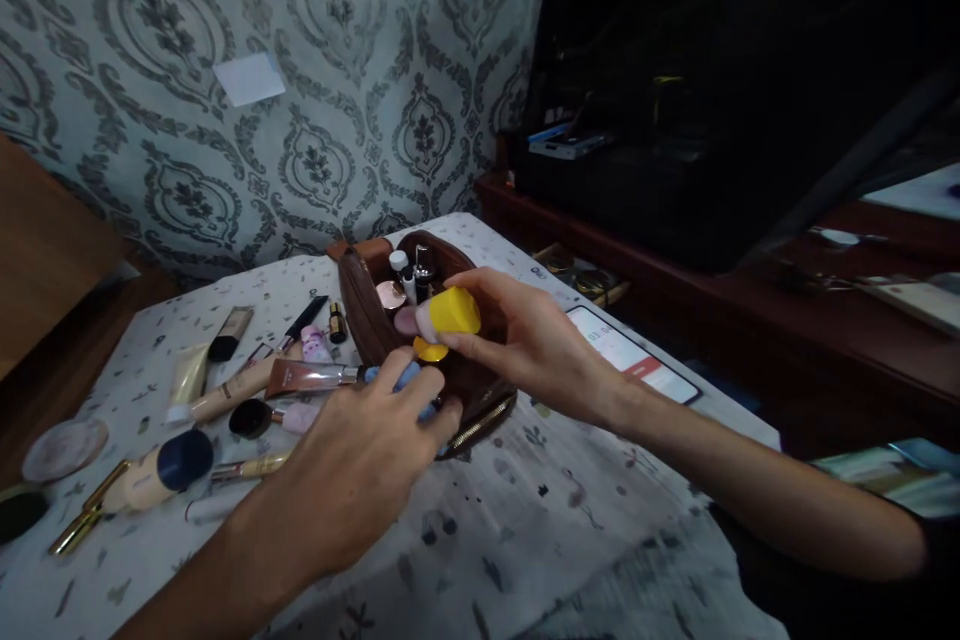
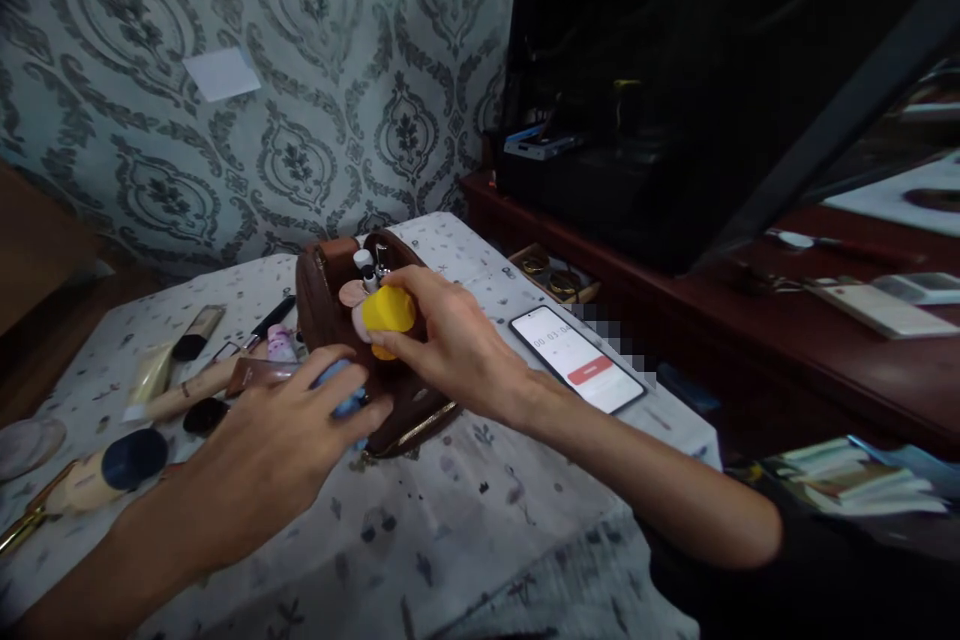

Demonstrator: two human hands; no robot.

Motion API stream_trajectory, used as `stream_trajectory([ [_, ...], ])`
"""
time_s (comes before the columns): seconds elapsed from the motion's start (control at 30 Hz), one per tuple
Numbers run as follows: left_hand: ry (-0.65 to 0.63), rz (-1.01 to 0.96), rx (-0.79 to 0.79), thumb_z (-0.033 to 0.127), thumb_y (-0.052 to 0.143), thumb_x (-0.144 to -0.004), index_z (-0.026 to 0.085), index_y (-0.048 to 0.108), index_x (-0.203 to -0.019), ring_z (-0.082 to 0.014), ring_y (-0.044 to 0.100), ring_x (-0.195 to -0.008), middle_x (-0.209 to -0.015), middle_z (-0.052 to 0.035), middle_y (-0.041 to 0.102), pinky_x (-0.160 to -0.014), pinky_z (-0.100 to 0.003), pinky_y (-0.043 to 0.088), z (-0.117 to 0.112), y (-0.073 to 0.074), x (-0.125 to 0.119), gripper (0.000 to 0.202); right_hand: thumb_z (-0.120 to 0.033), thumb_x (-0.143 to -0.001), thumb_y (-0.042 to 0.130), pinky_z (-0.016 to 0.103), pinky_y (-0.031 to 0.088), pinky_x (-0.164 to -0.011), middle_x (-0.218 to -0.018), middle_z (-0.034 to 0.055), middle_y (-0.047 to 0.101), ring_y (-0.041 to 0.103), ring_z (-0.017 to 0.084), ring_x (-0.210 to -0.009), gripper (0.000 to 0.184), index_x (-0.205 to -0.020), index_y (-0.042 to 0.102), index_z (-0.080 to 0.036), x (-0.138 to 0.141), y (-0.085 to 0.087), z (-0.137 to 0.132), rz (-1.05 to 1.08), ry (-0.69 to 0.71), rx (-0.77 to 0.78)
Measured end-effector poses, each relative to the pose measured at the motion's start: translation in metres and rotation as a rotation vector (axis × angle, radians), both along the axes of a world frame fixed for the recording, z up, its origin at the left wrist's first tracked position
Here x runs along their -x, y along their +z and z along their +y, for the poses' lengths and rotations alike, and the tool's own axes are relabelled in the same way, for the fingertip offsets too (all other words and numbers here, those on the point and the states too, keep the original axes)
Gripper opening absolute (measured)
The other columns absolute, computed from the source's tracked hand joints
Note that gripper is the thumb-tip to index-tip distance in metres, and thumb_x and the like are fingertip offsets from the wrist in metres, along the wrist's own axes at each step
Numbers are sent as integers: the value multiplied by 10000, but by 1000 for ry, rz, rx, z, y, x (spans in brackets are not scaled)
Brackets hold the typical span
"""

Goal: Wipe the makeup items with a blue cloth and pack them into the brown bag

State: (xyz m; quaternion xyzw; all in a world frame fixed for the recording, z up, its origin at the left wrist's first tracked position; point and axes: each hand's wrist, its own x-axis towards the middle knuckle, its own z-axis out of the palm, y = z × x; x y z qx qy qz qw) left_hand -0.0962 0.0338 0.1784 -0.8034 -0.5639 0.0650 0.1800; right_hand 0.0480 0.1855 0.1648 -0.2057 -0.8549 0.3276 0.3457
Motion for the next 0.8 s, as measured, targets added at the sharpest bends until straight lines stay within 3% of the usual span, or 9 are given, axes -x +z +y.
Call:
stream_trajectory([
  [0.2,-41,-34,-97,60,567,-746,236,572,-1277,-355,507,-1205,-1155,-123,561,-538,-276,552,-7,-9,2,560,-186,-865,659,259,444,-706,-1029,90,686,653,190,-845,196,-1052,617,-145,9,17,3,-552,67,-257],
  [0.37,-43,-55,-121,75,566,-760,235,564,-1285,-365,480,-1236,-1192,-134,532,-535,-277,570,-8,-17,4,549,-198,-880,643,258,422,-673,-1017,119,714,691,225,-884,133,-1000,654,-140,28,25,4,-950,237,-308],
  [0.6,-49,-60,-158,59,525,-793,213,553,-1269,-342,458,-1258,-1202,-122,516,-587,-279,599,-9,-19,4,501,-182,-863,643,264,473,-722,-1043,136,744,717,247,-950,228,-1082,688,-137,47,12,6,-1080,192,-283],
  [0.8,-58,-77,-176,36,502,-770,181,569,-1251,-362,484,-1222,-1197,-146,522,-537,-278,598,-9,-19,4,506,-157,-890,612,304,515,-813,-1185,169,719,698,285,-1090,289,-1164,687,-106,57,12,-1,-1194,155,-194],
])
